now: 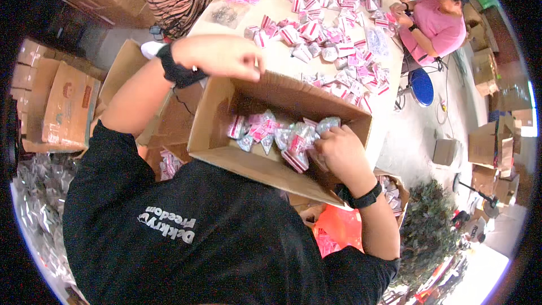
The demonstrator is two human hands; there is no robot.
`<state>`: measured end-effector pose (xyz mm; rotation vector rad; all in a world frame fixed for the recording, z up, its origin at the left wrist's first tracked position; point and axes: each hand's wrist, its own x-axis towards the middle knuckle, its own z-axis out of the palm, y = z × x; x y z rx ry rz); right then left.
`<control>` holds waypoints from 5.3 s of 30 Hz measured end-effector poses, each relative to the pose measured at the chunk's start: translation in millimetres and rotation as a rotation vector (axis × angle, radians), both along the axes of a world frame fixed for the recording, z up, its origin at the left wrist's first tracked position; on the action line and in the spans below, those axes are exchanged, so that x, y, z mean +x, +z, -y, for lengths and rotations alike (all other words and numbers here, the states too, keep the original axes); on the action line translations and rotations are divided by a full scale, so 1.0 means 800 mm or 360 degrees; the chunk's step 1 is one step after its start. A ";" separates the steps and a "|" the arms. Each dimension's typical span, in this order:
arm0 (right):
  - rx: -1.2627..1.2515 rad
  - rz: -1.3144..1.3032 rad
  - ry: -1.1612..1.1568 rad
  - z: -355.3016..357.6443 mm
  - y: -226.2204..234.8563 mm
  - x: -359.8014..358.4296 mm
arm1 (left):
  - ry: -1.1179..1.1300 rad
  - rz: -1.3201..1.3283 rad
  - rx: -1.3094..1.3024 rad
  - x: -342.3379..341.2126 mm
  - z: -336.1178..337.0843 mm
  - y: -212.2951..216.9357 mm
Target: Packing small pink and white packages into cardboard boxes and sealing them with tape.
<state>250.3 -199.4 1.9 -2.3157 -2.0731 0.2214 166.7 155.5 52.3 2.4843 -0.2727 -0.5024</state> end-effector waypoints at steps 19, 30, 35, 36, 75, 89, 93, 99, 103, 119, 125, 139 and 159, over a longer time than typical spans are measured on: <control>-0.0051 -0.0474 -0.1288 -0.037 0.061 -0.065 | 0.0511 0.0297 0.0735 0.336 -0.213 -0.391; 0.0745 0.0044 -0.2341 0.005 -0.022 -0.149 | 0.0845 0.0028 0.0313 0.375 -0.210 -0.508; 0.0967 -0.0045 -0.2254 0.011 -0.031 -0.138 | 0.0685 0.0271 0.0263 0.358 -0.242 -0.433; 0.0981 -0.0016 -0.2263 0.015 -0.034 -0.138 | 0.0683 0.0092 0.0124 0.359 -0.235 -0.400; 0.1335 -0.0228 -0.1456 0.049 -0.037 -0.097 | -0.0057 -0.0785 -0.0166 0.040 0.118 0.004; 0.1319 -0.0981 -0.1932 0.129 0.017 -0.019 | 0.0048 0.0252 0.0082 -0.039 0.035 0.002; 0.1083 -0.1353 -0.2071 0.131 -0.068 0.122 | 0.0520 0.0302 0.0441 -0.076 0.075 -0.034; 0.0520 -0.1099 -0.1814 0.076 -0.315 0.313 | 0.0567 0.0016 0.0560 -0.056 0.067 -0.026; 0.0635 -0.0929 -0.1270 -0.024 -0.327 0.341 | 0.0750 -0.0094 0.0689 -0.081 0.109 -0.018; 0.0106 -0.0573 -0.0665 -0.060 -0.385 0.285 | 0.1319 0.0289 0.0269 -0.145 0.123 -0.047; 0.0778 -0.0734 -0.0992 -0.021 -0.217 0.301 | 0.1036 0.0470 -0.0218 -0.196 0.069 -0.051; 0.1449 -0.0275 -0.0966 0.084 0.189 0.035 | 0.0962 -0.0547 0.0145 -0.234 -0.175 -0.125; 0.0602 -0.0733 -0.1547 0.034 0.013 -0.161 | 0.1656 0.0435 0.0188 -0.210 -0.185 -0.218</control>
